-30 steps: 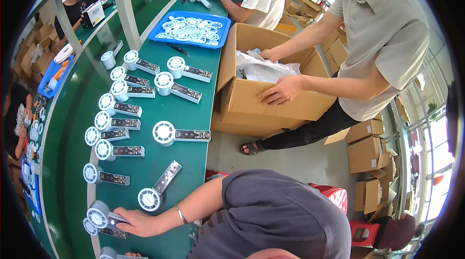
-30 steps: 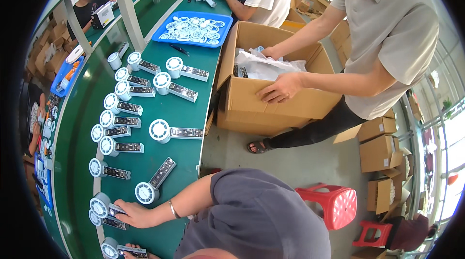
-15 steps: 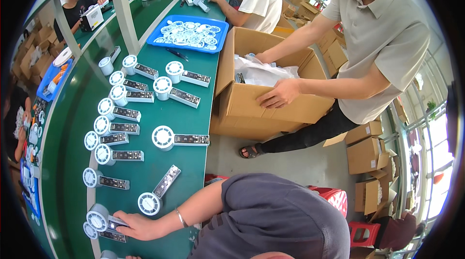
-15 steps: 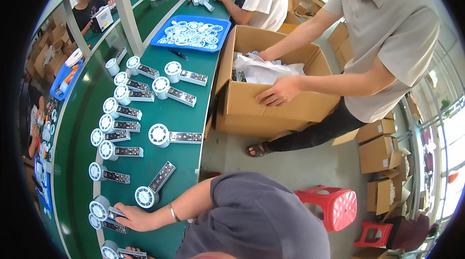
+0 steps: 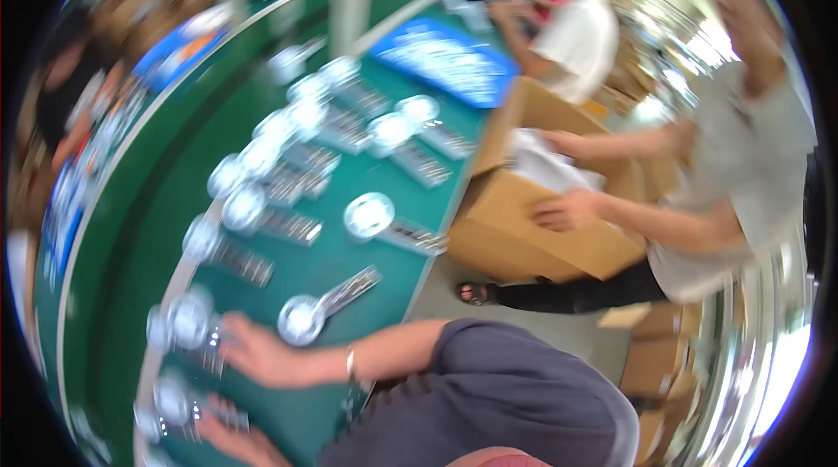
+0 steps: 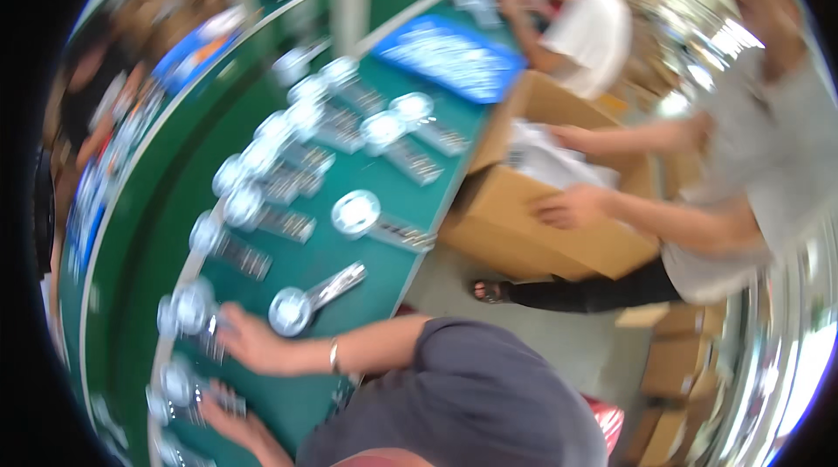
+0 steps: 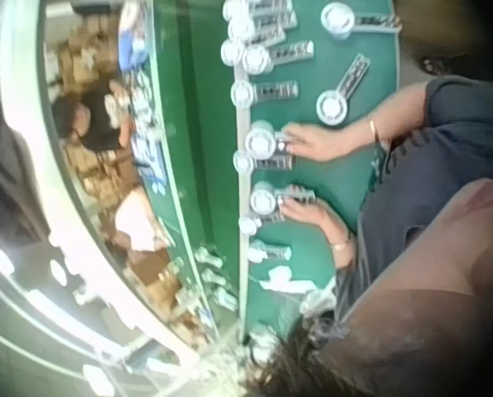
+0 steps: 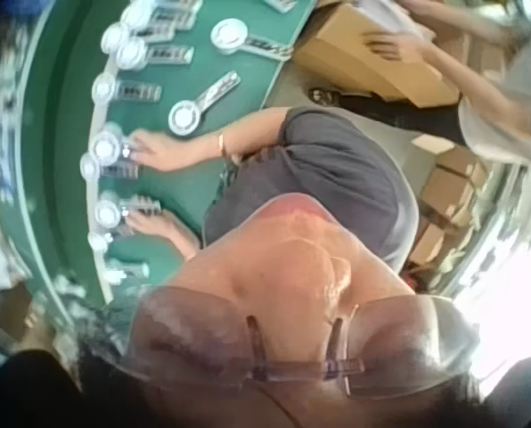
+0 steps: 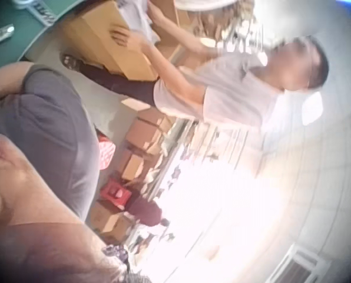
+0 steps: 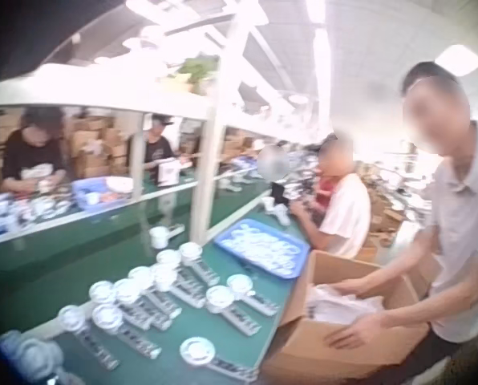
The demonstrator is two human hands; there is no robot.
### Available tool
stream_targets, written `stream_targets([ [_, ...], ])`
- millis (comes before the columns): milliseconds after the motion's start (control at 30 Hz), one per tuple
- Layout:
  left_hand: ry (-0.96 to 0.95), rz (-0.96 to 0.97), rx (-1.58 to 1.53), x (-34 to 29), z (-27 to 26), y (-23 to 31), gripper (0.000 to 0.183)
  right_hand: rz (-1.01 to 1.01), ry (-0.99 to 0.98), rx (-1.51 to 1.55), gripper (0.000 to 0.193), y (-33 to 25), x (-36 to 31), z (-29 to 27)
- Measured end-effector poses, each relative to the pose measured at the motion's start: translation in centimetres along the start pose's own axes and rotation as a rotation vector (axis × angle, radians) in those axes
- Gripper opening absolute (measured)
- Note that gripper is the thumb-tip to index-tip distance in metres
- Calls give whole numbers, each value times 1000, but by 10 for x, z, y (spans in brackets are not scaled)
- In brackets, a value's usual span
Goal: The person assembles small electronic devices by attaching white circular fan heads to rectangular circuit board handles. They pick up the components from a green table, align them, and press them together to form complete units. The person works in a repetitive cycle, handling the parts by hand and placing the finished items back on the table.
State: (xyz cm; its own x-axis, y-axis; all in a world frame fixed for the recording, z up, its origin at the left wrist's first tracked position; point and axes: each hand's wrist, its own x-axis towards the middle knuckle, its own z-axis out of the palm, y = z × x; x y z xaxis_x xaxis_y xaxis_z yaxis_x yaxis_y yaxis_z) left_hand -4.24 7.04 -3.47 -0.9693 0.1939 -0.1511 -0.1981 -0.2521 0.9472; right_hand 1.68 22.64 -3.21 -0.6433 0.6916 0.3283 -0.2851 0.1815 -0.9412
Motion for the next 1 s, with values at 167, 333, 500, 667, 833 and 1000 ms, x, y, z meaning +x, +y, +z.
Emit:
stream_targets([
  [167,24,100,164,1,-2,6,31,120,-194,-135,29,-9,1,1],
  [333,-19,142,-38,-5,-12,2,28,310,-279,144,32,-10,-6,8],
  [500,-17,183,-47,-8,-12,5,34,318,-307,103,34,-13,-9,8],
  [667,21,206,-23,-5,-10,7,44,286,-278,33,38,-19,-13,12],
  [833,61,275,-33,-9,-15,16,42,267,-362,96,40,-40,-17,25],
  [1000,104,351,-110,-10,-25,29,33,400,-454,131,35,-49,-14,54],
])
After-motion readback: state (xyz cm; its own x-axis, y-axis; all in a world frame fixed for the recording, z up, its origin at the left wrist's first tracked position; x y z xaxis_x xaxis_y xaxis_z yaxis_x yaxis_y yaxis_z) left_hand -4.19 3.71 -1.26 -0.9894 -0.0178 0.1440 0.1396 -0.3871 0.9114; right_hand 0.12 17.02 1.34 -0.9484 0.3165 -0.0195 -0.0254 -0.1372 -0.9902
